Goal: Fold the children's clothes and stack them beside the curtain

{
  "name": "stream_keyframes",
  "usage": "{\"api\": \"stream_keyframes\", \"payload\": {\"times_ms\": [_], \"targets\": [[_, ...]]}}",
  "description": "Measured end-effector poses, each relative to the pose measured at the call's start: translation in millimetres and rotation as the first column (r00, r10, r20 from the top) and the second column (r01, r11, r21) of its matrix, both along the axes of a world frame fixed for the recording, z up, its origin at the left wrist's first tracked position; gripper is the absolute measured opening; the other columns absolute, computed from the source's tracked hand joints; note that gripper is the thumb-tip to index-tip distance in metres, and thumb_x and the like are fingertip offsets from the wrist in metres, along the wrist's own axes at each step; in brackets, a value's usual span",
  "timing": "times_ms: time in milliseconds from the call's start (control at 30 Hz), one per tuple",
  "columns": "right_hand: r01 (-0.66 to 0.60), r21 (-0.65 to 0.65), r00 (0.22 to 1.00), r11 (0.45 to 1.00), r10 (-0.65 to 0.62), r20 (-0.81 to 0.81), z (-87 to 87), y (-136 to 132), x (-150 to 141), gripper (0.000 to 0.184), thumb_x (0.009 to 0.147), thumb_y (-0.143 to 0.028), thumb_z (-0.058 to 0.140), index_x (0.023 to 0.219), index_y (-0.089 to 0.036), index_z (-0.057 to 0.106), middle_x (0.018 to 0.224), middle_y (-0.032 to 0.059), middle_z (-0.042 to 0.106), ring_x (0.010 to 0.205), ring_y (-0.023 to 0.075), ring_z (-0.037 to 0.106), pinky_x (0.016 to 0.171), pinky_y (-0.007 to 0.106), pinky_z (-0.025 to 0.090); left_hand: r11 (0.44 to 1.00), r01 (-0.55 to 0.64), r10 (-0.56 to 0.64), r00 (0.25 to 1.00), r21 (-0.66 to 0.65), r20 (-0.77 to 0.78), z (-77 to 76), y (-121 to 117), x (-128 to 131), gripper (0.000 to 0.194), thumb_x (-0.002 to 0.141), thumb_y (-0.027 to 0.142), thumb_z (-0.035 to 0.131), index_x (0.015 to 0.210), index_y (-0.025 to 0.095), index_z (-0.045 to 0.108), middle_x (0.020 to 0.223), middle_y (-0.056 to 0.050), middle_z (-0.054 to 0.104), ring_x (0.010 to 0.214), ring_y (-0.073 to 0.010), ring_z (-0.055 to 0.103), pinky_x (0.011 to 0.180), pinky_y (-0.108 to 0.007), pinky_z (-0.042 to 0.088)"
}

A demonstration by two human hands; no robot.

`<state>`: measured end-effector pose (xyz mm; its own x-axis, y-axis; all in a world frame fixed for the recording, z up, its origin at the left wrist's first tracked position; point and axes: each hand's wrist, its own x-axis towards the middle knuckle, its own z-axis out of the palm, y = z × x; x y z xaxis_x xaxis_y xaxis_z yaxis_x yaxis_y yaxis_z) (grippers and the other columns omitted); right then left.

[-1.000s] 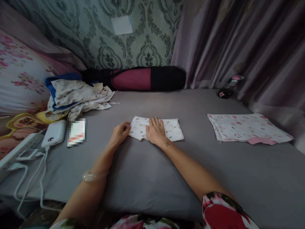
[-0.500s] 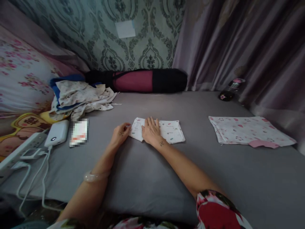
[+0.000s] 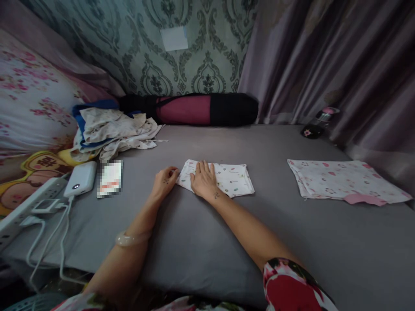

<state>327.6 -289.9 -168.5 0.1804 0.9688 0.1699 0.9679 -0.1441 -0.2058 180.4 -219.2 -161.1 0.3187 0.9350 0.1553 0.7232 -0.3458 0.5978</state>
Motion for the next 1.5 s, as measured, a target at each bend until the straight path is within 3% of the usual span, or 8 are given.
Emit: {"api": "stream_keyframes", "payload": {"times_ms": [233, 467, 733, 967, 1167, 1267, 1400, 1500], "targets": [[-0.029, 0.02, 0.999, 0.999, 0.03, -0.032, 6.3, 13, -16, 0.056, 0.096, -0.032, 0.029, 0.143, 0.0, 0.037, 0.15, 0.0189, 0.036, 0.14, 0.0295, 0.026, 0.115, 0.046, 0.013, 1.0, -0.002, 0.002, 1.0, 0.011, -0.005, 0.0, 1, -1, 0.028, 0.088, 0.03, 0.049, 0.098, 0.016, 0.072, 0.081, -0.009, 0.072, 0.074, -0.0182, 0.064, 0.068, -0.026, 0.044], [-0.015, 0.016, 0.997, 1.0, 0.016, -0.079, -2.2, 22, -29, 0.057, 0.097, -0.032, 0.028, 0.145, -0.002, 0.033, 0.152, 0.0176, 0.033, 0.141, 0.0274, 0.026, 0.115, 0.044, 0.012, 1.0, -0.027, 0.027, 1.0, 0.016, 0.007, -1.7, 2, -3, 0.029, 0.089, 0.03, 0.048, 0.099, 0.015, 0.071, 0.082, -0.009, 0.072, 0.074, -0.0181, 0.064, 0.069, -0.026, 0.045], [-0.046, 0.018, 0.997, 0.999, 0.047, -0.057, 4.1, 28, -37, 0.055, 0.097, -0.032, 0.028, 0.142, -0.002, 0.038, 0.151, 0.0185, 0.034, 0.142, 0.0282, 0.024, 0.115, 0.045, 0.012, 0.998, -0.055, 0.054, 0.998, 0.033, 0.019, -1.3, 3, -3, 0.028, 0.089, 0.027, 0.047, 0.097, 0.015, 0.071, 0.086, -0.011, 0.073, 0.077, -0.0182, 0.065, 0.071, -0.027, 0.045], [-0.051, -0.005, 0.995, 0.999, 0.05, -0.081, -0.8, 32, -44, 0.055, 0.097, -0.031, 0.027, 0.141, -0.001, 0.04, 0.152, 0.018, 0.033, 0.143, 0.0277, 0.021, 0.116, 0.045, 0.013, 0.996, -0.041, 0.04, 0.999, 0.08, 0.019, -5.2, 6, -4, 0.028, 0.09, 0.027, 0.046, 0.096, 0.015, 0.071, 0.09, -0.011, 0.072, 0.081, -0.0185, 0.064, 0.075, -0.029, 0.046], [-0.08, -0.018, 0.99, 0.997, 0.077, -0.118, 4.8, 29, -38, 0.054, 0.098, -0.032, 0.026, 0.142, -0.003, 0.039, 0.152, 0.017, 0.033, 0.142, 0.028, 0.023, 0.115, 0.046, 0.015, 0.987, 0.039, -0.042, 0.999, 0.158, 0.016, -9.8, 7, -2, 0.027, 0.089, 0.023, 0.046, 0.099, 0.015, 0.069, 0.096, -0.011, 0.07, 0.091, -0.0198, 0.063, 0.085, -0.031, 0.047], [-0.08, 0.041, 0.991, 0.996, 0.084, -0.101, 10.1, 21, -28, 0.052, 0.098, -0.03, 0.026, 0.142, -0.005, 0.04, 0.15, 0.0168, 0.036, 0.141, 0.028, 0.026, 0.115, 0.047, 0.014, 0.977, 0.115, -0.115, 0.993, 0.179, -0.01, -7.4, 3, 0, 0.028, 0.09, 0.021, 0.045, 0.107, 0.018, 0.066, 0.102, -0.009, 0.069, 0.098, -0.0205, 0.062, 0.09, -0.034, 0.046], [-0.046, 0.09, 0.998, 0.995, 0.05, -0.043, 9.7, 8, -12, 0.05, 0.097, -0.028, 0.03, 0.14, -0.006, 0.042, 0.149, 0.0162, 0.039, 0.14, 0.0282, 0.026, 0.115, 0.049, 0.011, 0.952, 0.232, -0.215, 0.971, 0.199, -0.103, -5.6, -5, 6, 0.034, 0.091, 0.02, 0.041, 0.12, 0.022, 0.059, 0.121, -0.008, 0.064, 0.114, -0.0215, 0.056, 0.098, -0.04, 0.04], [-0.039, 0.077, 0.999, 0.996, 0.041, -0.023, 4.3, 3, -5, 0.049, 0.097, -0.028, 0.03, 0.14, -0.007, 0.042, 0.147, 0.0151, 0.043, 0.138, 0.0271, 0.03, 0.114, 0.048, 0.012, 0.923, 0.336, -0.302, 0.935, 0.189, -0.187, -8.9, -10, 11, 0.042, 0.093, 0.02, 0.035, 0.132, 0.024, 0.05, 0.138, -0.007, 0.054, 0.132, -0.0221, 0.042, 0.106, -0.045, 0.032]]}}
